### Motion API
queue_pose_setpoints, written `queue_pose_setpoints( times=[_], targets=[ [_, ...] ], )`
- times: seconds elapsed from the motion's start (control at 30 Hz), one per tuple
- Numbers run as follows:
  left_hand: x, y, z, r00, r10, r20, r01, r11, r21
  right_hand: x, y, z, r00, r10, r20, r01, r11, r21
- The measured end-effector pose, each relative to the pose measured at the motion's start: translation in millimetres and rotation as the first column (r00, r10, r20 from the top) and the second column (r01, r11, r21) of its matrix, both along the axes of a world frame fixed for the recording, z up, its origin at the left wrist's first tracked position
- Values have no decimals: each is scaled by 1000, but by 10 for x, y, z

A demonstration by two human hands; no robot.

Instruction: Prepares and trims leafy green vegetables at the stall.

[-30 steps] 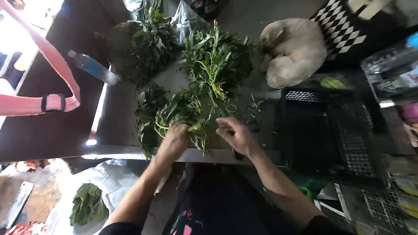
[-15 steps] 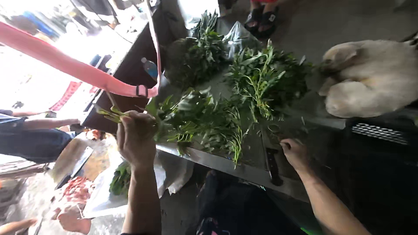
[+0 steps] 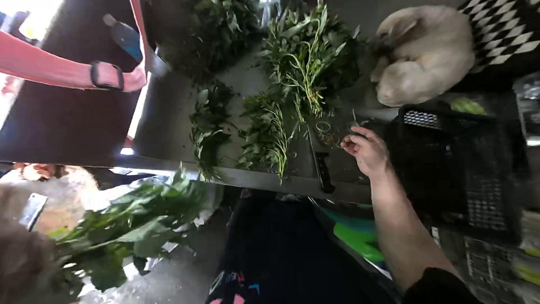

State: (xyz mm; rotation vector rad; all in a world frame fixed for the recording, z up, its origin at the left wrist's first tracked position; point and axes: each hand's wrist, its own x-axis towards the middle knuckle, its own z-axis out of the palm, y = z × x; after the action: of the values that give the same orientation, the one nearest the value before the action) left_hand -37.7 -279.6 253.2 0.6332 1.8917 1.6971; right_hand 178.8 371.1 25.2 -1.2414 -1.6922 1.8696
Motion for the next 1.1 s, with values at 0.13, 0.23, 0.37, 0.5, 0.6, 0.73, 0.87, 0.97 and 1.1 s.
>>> queue_pose_setpoints(
  times=[0.13,0.23,0.37,0.5,0.6,0.73,0.87,0.97,1.1],
  targets=[
    [231,865,-98,996,-11,-83,-17,943,-333,-61,-443,316,957,287,-31,-288,958,-8],
    [319,1345,-475,983,-181,-18,157,897,-413,-281,-1019,335,808,434,398,-520,843,136],
    [381,1598,-988,933,-326,153,354,750,-559,-585,-1552,13,603,333,725,-637,748,186],
    [365,1632,-1352,882,-401,247,467,672,-575,-620,-1818,-72,725,216,654,-541,767,346],
    [257,1672,-1436,844,-461,273,528,628,-571,-576,-1960,75,898,301,322,-404,853,331],
    [143,1638,-1436,792,-564,235,593,617,-517,-568,-2207,385,976,216,33,-218,967,133],
    [76,1606,-1424,763,-617,192,618,611,-494,-593,-2504,648,845,533,-54,-518,839,168],
    [72,1594,-1459,720,-681,134,658,607,-446,-725,-2819,788,649,761,5,-742,632,223],
    [137,1538,-1484,717,-698,-4,660,680,-319,-823,-3006,674,560,783,-271,-811,585,12]
  ],
)
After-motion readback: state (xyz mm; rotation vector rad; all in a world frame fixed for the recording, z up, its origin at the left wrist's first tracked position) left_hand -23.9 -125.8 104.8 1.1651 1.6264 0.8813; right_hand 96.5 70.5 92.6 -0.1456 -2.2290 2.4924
